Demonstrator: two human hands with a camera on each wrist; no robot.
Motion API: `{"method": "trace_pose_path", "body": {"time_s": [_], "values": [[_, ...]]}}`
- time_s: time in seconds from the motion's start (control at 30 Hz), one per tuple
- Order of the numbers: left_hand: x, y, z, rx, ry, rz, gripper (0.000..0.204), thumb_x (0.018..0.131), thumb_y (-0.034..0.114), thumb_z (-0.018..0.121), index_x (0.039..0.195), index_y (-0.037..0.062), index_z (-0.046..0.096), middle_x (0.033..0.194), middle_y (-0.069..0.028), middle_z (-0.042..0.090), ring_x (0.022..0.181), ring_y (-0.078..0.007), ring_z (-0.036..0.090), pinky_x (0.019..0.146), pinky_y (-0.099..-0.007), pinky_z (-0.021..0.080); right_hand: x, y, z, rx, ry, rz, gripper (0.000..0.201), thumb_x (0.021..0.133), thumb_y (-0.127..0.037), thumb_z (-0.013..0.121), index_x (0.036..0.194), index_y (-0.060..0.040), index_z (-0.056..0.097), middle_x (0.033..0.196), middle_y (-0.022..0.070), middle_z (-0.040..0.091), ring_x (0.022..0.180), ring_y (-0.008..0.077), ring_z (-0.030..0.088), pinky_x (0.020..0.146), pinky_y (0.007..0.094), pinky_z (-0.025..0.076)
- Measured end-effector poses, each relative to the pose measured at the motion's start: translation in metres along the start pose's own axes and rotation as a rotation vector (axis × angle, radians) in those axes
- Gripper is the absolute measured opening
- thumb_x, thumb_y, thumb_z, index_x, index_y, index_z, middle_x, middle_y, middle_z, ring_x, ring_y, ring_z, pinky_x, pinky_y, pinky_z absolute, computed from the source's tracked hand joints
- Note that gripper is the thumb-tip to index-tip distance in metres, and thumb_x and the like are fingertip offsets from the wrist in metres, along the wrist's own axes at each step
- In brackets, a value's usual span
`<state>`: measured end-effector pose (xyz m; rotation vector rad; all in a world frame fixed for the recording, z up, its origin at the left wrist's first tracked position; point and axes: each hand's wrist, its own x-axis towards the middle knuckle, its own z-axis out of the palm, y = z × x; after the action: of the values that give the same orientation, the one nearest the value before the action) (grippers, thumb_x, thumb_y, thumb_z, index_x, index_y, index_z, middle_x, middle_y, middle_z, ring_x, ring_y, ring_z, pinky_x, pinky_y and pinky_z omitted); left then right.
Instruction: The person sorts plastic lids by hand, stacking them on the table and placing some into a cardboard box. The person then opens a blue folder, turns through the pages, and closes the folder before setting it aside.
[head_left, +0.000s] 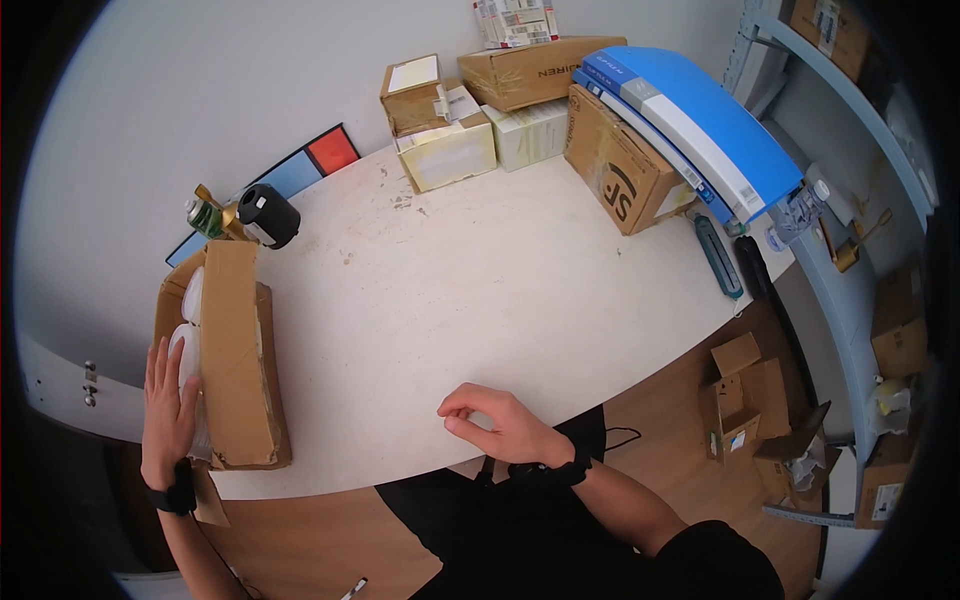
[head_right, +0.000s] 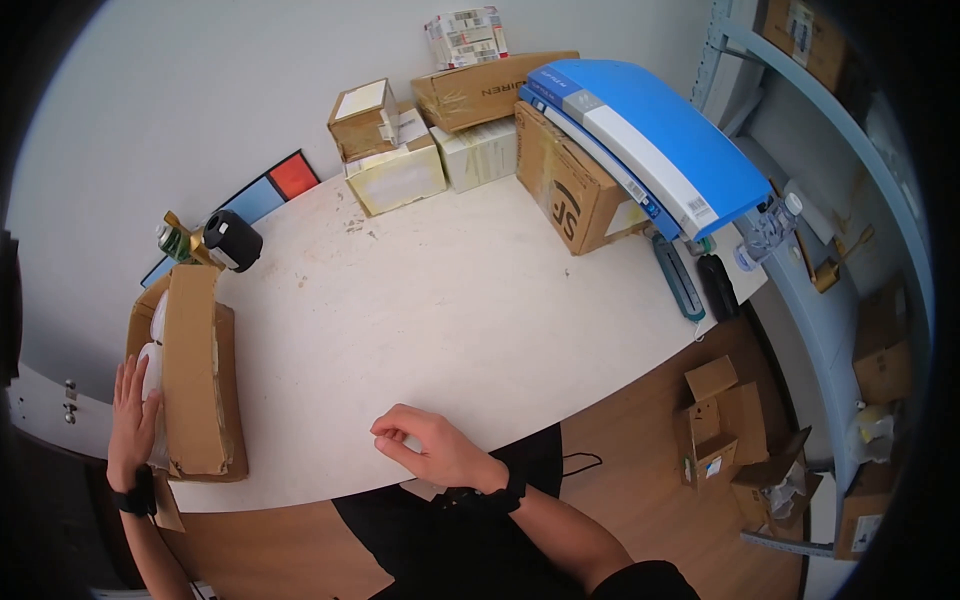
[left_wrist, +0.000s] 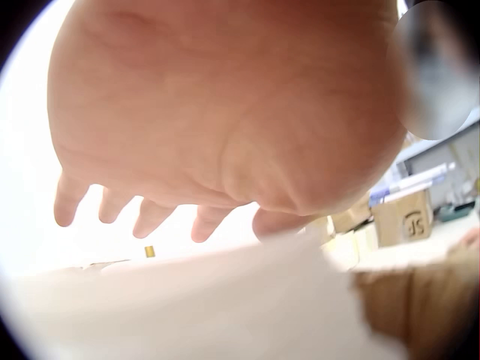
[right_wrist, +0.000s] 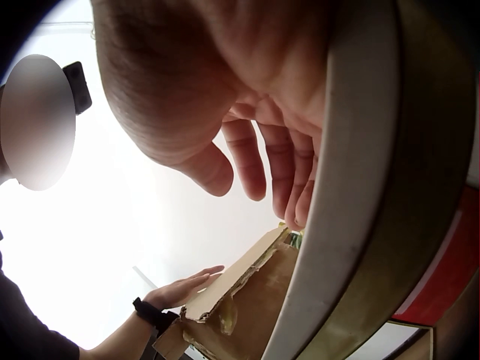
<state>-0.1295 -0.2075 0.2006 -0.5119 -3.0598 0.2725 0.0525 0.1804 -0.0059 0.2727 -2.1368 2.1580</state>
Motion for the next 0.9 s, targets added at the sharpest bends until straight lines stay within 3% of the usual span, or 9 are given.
{"method": "trace_pose_path", "body": {"time_s": [0.13, 0.2, 0.3, 0.43, 0.5, 0.57, 0.73, 0.8, 0.9], "values": [[-0.028, 0.048, -0.044, 0.013, 0.154, 0.032, 0.054, 0.107, 0.027, 0.050, 0.158, 0.0101, 0.042, 0.168, -0.0175, 0.031, 0.158, -0.0405, 0.021, 0.126, -0.0528, 0.023, -0.001, 0.000, -0.002, -0.001, -0.018, -0.012, 0.013, 0.102, -0.007, 0.065, 0.112, 0.0003, 0.068, 0.104, 0.0080, 0.069, 0.094, 0.0174, 0.066, 0.087, 0.0311, 0.054], [-0.043, 0.090, -0.068, -0.163, 0.228, 0.139, 0.055, 0.104, 0.033, 0.055, 0.152, 0.0071, 0.050, 0.162, -0.0183, 0.041, 0.157, -0.0413, 0.025, 0.124, -0.0542, 0.028, 0.000, 0.000, 0.000, -0.005, -0.006, 0.000, 0.013, 0.103, -0.007, 0.064, 0.112, 0.0004, 0.068, 0.105, 0.0083, 0.069, 0.094, 0.0174, 0.066, 0.087, 0.0314, 0.054], [-0.057, 0.134, -0.076, -0.584, 0.165, 0.344, 0.058, 0.092, 0.036, 0.065, 0.138, 0.0003, 0.061, 0.142, -0.0231, 0.061, 0.149, -0.0455, 0.039, 0.118, -0.0559, 0.035, 0.000, 0.003, 0.000, -0.001, -0.012, -0.003, 0.012, 0.102, -0.007, 0.064, 0.112, 0.0004, 0.068, 0.106, 0.0087, 0.069, 0.095, 0.0173, 0.066, 0.088, 0.0316, 0.054], [-0.037, 0.182, -0.034, -0.980, 0.032, 0.626, 0.046, 0.091, 0.025, 0.073, 0.129, -0.0001, 0.067, 0.129, -0.0199, 0.070, 0.137, -0.0440, 0.054, 0.112, -0.0506, 0.043, 0.000, 0.000, 0.001, 0.001, -0.032, -0.001, 0.012, 0.102, -0.005, 0.063, 0.112, 0.0003, 0.068, 0.106, 0.0089, 0.069, 0.096, 0.0178, 0.066, 0.088, 0.0318, 0.054], [-0.017, 0.203, 0.004, -1.080, 0.020, 0.576, 0.040, 0.094, 0.020, 0.072, 0.130, 0.0019, 0.067, 0.126, -0.0170, 0.072, 0.131, -0.0356, 0.061, 0.109, -0.0451, 0.047, 0.001, -0.003, 0.000, -0.029, -0.021, 0.029, 0.013, 0.102, -0.004, 0.063, 0.114, 0.0005, 0.068, 0.107, 0.0093, 0.068, 0.099, 0.0184, 0.066, 0.091, 0.0319, 0.053], [0.009, 0.218, 0.030, -1.326, -0.139, 0.518, 0.037, 0.098, 0.014, 0.066, 0.133, 0.0031, 0.065, 0.128, -0.0123, 0.071, 0.127, -0.0249, 0.063, 0.106, -0.0409, 0.049, -0.001, 0.000, -0.001, -0.023, -0.048, 0.037, 0.014, 0.102, -0.003, 0.062, 0.115, 0.0010, 0.067, 0.109, 0.0095, 0.068, 0.102, 0.0187, 0.065, 0.092, 0.0323, 0.052], [0.053, 0.241, 0.073, -1.500, -0.146, 0.520, 0.029, 0.103, 0.013, 0.062, 0.131, 0.0041, 0.066, 0.126, -0.0089, 0.071, 0.118, -0.0184, 0.067, 0.099, -0.0357, 0.052, 0.000, 0.007, -0.001, 0.004, -0.061, 0.064, 0.016, 0.103, -0.001, 0.060, 0.117, 0.0023, 0.066, 0.113, 0.0104, 0.067, 0.106, 0.0192, 0.064, 0.097, 0.0340, 0.051], [0.064, 0.241, 0.085, -1.544, -0.167, 0.527, 0.028, 0.104, 0.013, 0.062, 0.130, 0.0044, 0.066, 0.126, -0.0083, 0.072, 0.117, -0.0175, 0.067, 0.098, -0.0344, 0.052, 0.001, 0.007, 0.001, 0.027, 0.013, 0.067, 0.013, 0.101, -0.006, 0.065, 0.112, 0.0008, 0.068, 0.107, 0.0088, 0.070, 0.097, 0.0177, 0.065, 0.089, 0.0318, 0.053], [0.069, 0.241, 0.103, -1.637, -0.219, 0.518, 0.028, 0.104, 0.015, 0.063, 0.130, 0.0051, 0.066, 0.120, -0.0075, 0.073, 0.113, -0.0157, 0.068, 0.095, -0.0321, 0.053, 0.002, 0.004, 0.003, 0.032, 0.016, 0.084, 0.013, 0.101, -0.005, 0.064, 0.112, 0.0015, 0.068, 0.107, 0.0086, 0.070, 0.099, 0.0172, 0.065, 0.091, 0.0312, 0.052]]}}
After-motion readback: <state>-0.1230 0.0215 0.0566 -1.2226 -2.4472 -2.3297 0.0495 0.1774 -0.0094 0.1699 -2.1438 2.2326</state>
